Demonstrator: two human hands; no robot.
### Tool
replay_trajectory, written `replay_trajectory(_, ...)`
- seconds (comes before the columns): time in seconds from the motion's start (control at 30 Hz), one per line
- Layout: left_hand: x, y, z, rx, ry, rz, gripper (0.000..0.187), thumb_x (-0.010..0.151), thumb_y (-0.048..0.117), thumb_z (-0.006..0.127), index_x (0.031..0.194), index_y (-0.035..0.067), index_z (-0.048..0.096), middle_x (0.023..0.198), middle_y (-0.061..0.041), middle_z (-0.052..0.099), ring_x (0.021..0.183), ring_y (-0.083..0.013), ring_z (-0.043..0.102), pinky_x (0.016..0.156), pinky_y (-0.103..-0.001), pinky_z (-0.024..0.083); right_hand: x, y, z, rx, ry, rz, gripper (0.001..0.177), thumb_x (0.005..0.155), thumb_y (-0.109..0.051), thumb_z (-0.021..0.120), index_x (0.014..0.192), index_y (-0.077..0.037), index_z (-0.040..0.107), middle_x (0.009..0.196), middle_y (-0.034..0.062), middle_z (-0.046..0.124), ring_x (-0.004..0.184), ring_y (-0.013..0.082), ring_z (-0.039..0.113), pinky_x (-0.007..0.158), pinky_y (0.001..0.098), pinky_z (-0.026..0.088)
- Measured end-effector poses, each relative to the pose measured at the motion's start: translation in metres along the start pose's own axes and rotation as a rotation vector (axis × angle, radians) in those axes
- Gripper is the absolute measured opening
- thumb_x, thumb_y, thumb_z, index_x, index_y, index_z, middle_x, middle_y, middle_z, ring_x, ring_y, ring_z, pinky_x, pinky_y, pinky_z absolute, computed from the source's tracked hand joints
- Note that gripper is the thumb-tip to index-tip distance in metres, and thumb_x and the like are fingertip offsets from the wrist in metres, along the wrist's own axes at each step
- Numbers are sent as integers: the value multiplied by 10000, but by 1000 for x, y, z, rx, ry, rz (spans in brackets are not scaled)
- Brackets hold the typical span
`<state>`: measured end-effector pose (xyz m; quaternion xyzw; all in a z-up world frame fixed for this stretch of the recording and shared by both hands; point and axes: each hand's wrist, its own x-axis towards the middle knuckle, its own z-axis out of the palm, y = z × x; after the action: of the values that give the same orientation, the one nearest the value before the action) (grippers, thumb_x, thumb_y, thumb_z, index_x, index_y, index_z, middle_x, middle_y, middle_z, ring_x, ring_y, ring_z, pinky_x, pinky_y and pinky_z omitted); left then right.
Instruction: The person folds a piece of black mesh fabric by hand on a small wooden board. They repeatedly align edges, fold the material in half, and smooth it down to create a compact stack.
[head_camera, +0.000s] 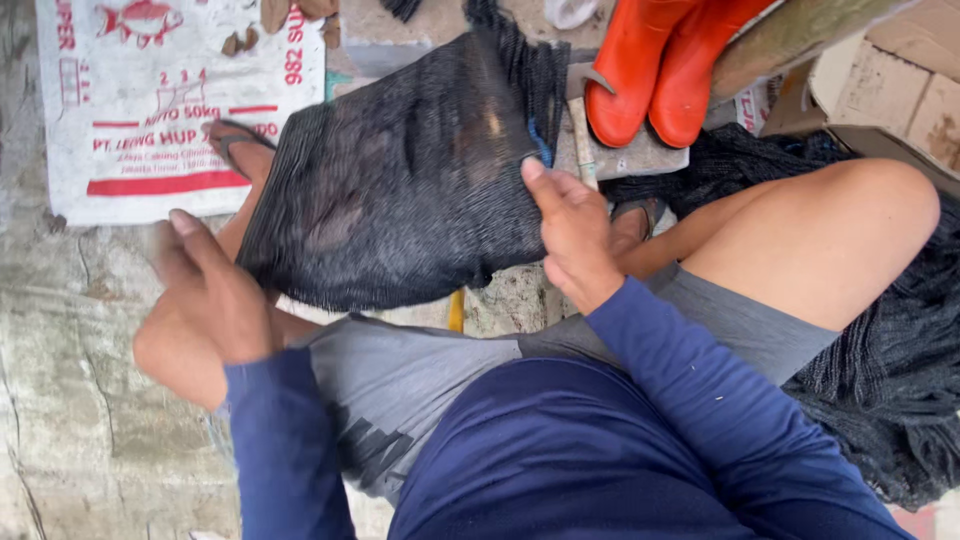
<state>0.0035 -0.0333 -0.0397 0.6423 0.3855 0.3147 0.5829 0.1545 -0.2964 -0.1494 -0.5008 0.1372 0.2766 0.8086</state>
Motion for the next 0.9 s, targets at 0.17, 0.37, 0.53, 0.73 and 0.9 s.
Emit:
replay_trajectory(0.17,-58,33,59,477,-400,628,496,1077,98,699,1508,-37,494,1523,-225,532,1471,-346,519,1266,-379,404,-15,1,47,5,-32,-98,322,972,-211,738,1123,73,714,986,79,764,840,115,687,764,252,556)
replay_trajectory(0.37,-62,15,99,661,-435,697,543,1004,37,672,1506,-41,480,1530,-229,539,1441,-393,541,1223,-470,431,-18,11,100,-219,20,-130,291,947,-192,747,1082,65,726,894,64,742,772,72,641,674,230,527)
replay_trajectory(0.53,-40,-12,63,645,-391,438,479,1039,54,673,1491,-4,524,1466,-180,624,1364,-285,647,1154,-376,511,-17,40,121,-187,-105,-101,280,935,-166,739,1070,79,716,922,62,770,822,66,689,719,223,550)
replay_trajectory(0.73,-24,-53,43,21,-448,169,466,1072,-57,535,1515,-85,390,1527,-223,543,1448,-277,540,1229,-355,430,-6,54,113,-398,-108,-190,233,938,-173,756,1012,48,764,870,37,777,773,48,662,690,227,550)
replay_trajectory(0.9,-20,-53,30,158,-430,210,464,1043,-67,574,1495,-70,468,1479,-208,586,1388,-279,610,1180,-364,500,-10,59,110,-525,-197,-245,240,964,-208,738,974,30,766,796,24,753,709,34,622,624,234,521)
